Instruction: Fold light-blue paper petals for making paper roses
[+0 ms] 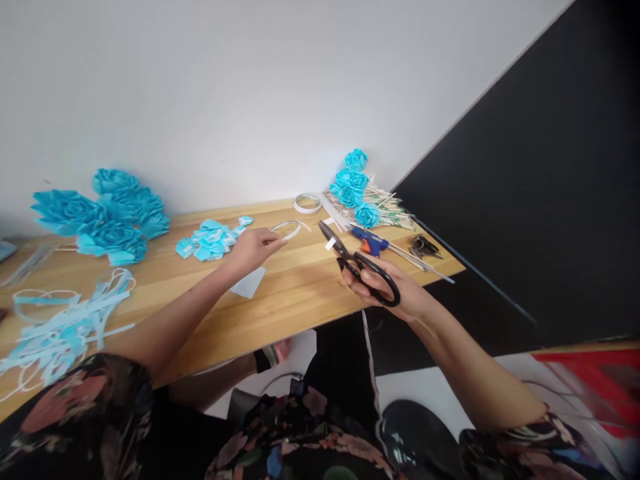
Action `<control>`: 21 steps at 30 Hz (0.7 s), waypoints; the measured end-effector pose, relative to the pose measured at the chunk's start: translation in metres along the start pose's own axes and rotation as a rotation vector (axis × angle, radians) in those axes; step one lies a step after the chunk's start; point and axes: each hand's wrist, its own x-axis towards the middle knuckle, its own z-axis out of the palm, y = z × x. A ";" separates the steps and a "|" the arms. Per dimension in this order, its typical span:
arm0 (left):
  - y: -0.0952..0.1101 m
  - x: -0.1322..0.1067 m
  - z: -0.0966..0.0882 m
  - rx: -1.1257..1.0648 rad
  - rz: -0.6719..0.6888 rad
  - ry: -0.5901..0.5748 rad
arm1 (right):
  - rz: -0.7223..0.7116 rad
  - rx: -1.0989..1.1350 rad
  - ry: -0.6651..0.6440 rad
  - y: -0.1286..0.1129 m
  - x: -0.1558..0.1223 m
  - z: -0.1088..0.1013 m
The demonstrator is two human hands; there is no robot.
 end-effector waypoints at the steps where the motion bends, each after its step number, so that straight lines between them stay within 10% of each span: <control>1: 0.000 0.007 0.007 0.020 0.001 0.000 | 0.003 0.028 -0.004 0.002 -0.002 0.000; 11: -0.021 0.044 0.044 0.321 0.146 -0.024 | 0.121 0.271 0.159 0.017 -0.008 -0.028; 21: -0.002 0.017 0.008 -0.028 0.126 0.169 | 0.184 0.086 0.098 0.016 0.019 -0.027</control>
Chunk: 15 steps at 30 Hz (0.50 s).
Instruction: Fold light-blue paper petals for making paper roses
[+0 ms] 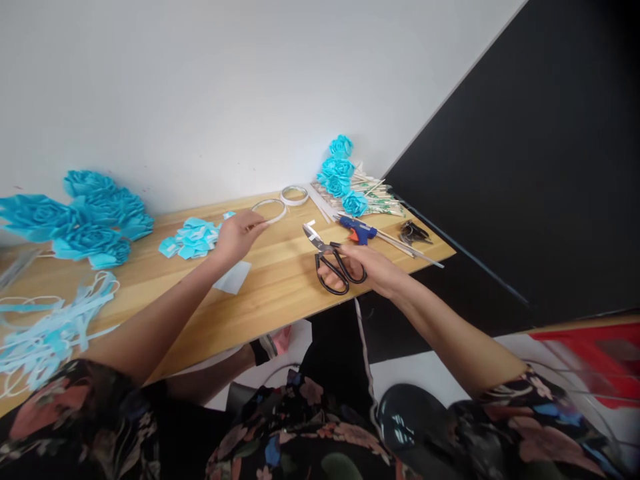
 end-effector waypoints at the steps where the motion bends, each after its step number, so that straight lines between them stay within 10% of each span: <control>1: 0.003 -0.004 -0.006 -0.027 -0.009 0.035 | -0.007 -0.076 0.010 -0.002 0.004 0.001; 9: 0.011 -0.032 -0.033 -0.089 -0.101 0.129 | -0.212 -1.010 0.119 -0.024 0.023 0.020; 15: 0.016 -0.045 -0.038 -0.099 -0.070 0.133 | -0.121 -1.086 0.055 -0.030 0.052 0.003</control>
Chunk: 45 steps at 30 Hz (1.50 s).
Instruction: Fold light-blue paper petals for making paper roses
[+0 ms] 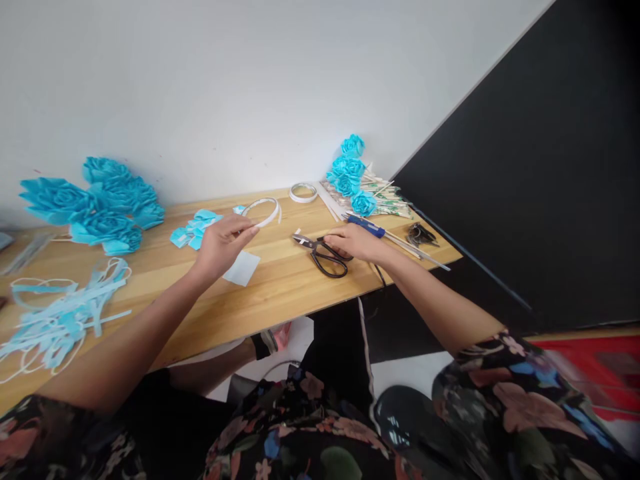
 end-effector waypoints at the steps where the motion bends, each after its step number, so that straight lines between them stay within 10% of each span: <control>1: 0.002 -0.001 0.000 0.000 0.018 -0.004 | 0.021 -0.005 -0.011 0.003 0.005 -0.002; 5: 0.011 -0.006 0.001 -0.013 0.085 -0.020 | -0.016 -0.268 0.143 0.004 0.016 -0.001; 10: 0.013 -0.011 0.003 -0.061 0.135 -0.039 | -0.521 -0.304 0.444 -0.022 0.013 0.012; 25: 0.012 -0.012 0.010 -0.044 0.273 -0.168 | -0.886 -0.333 0.199 -0.046 0.028 0.007; 33: 0.000 0.000 0.005 0.100 0.057 0.034 | -0.617 -0.457 0.370 -0.021 0.061 0.009; 45: 0.006 -0.041 0.012 0.106 0.091 -0.342 | -0.145 -0.620 0.122 -0.001 0.039 0.017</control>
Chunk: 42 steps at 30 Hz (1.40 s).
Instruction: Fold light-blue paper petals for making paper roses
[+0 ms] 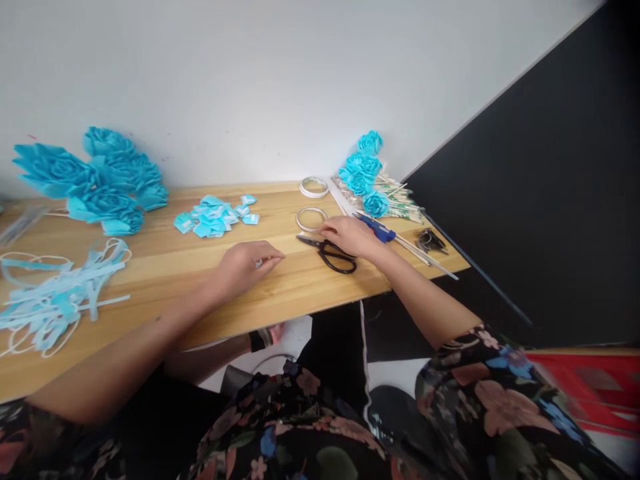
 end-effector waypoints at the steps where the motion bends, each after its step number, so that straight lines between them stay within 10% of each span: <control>1: 0.000 0.000 0.001 -0.003 -0.006 -0.007 | -0.006 0.003 -0.001 0.000 -0.001 0.000; 26: -0.002 -0.022 0.001 -0.054 -0.084 -0.111 | 0.016 -0.104 -0.124 -0.004 -0.028 -0.006; 42: 0.014 0.010 0.005 0.208 0.090 0.173 | -0.109 -0.245 0.125 -0.037 -0.058 -0.003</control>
